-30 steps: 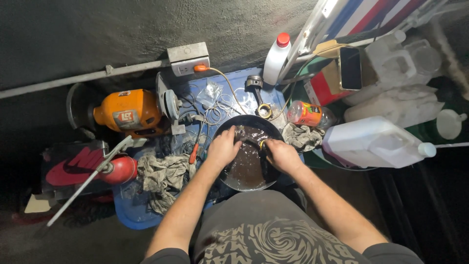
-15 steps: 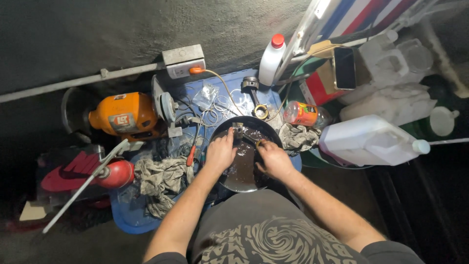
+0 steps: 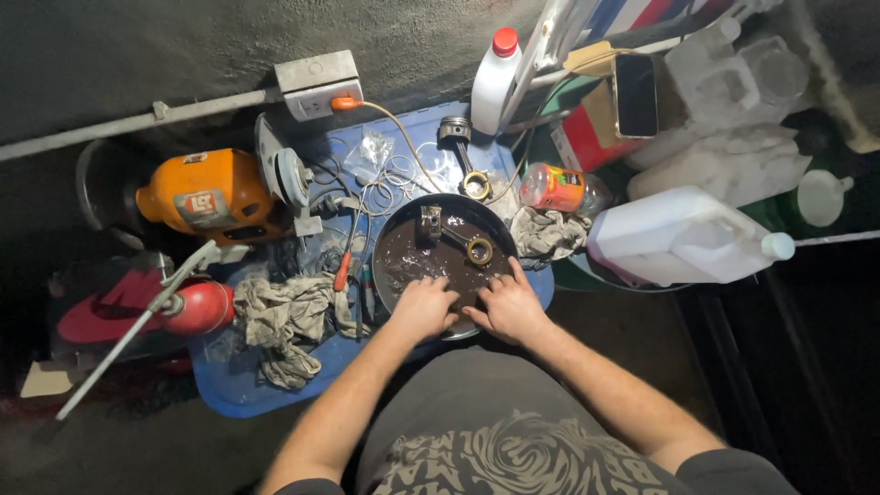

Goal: The person cleans a piston submerged in a dark liquid using a screwdriver to scrape the top and sides. They then pour a clear liquid from a white plastic jug into the bowl to rinse the piston.

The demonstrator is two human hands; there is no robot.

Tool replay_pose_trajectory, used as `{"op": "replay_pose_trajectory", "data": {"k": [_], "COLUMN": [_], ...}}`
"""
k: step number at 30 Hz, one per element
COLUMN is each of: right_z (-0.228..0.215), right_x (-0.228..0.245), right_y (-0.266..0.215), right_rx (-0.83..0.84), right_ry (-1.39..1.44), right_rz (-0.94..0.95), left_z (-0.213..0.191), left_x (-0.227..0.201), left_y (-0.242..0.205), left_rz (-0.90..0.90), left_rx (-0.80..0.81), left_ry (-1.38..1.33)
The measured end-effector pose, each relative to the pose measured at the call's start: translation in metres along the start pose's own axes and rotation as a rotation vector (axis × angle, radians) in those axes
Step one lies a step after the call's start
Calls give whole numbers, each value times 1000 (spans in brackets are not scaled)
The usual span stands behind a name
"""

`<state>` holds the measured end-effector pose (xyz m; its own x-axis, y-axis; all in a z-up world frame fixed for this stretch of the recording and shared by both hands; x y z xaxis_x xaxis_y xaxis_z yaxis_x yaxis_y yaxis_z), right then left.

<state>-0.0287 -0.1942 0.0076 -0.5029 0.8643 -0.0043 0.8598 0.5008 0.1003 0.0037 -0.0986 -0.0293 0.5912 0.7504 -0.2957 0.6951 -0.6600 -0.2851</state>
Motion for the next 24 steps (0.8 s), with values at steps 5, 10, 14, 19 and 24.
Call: {"op": "replay_pose_trajectory", "data": {"k": [5,10,14,19,24], "right_z": [-1,-63,-62,-122,-196], "right_x": [5,19,14,-18,-89], "right_y": [-12,0,-1,-20,-47], "right_rx": [34,-33,-13,-80,-321], "right_ry": [72,163,200,207,248], "right_rz": [-33,-157,-191,-229,-240], "left_z": [-23,-105,-70,-85,-55], "left_x": [16,-10,6,-18,-25], "left_y": [0,-48,-56,-71,-66], "left_rz": [-168,-121,-313,-489,-677], "left_rx": [-246,-535,-661,-623,-543], "left_ry": [128,20,58,-3,-23]}}
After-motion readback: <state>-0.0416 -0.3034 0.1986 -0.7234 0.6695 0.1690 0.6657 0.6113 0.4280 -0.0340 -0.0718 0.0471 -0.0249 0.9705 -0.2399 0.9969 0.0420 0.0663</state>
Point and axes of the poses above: each hand's wrist, its own y-axis towards the middle knuckle, its own z-axis out of the palm, x = y × z, the point moved 10 cm from there along y, towards the middle knuckle, and after that the axes turned 8 degrees about -z, right-handed, at the moved point
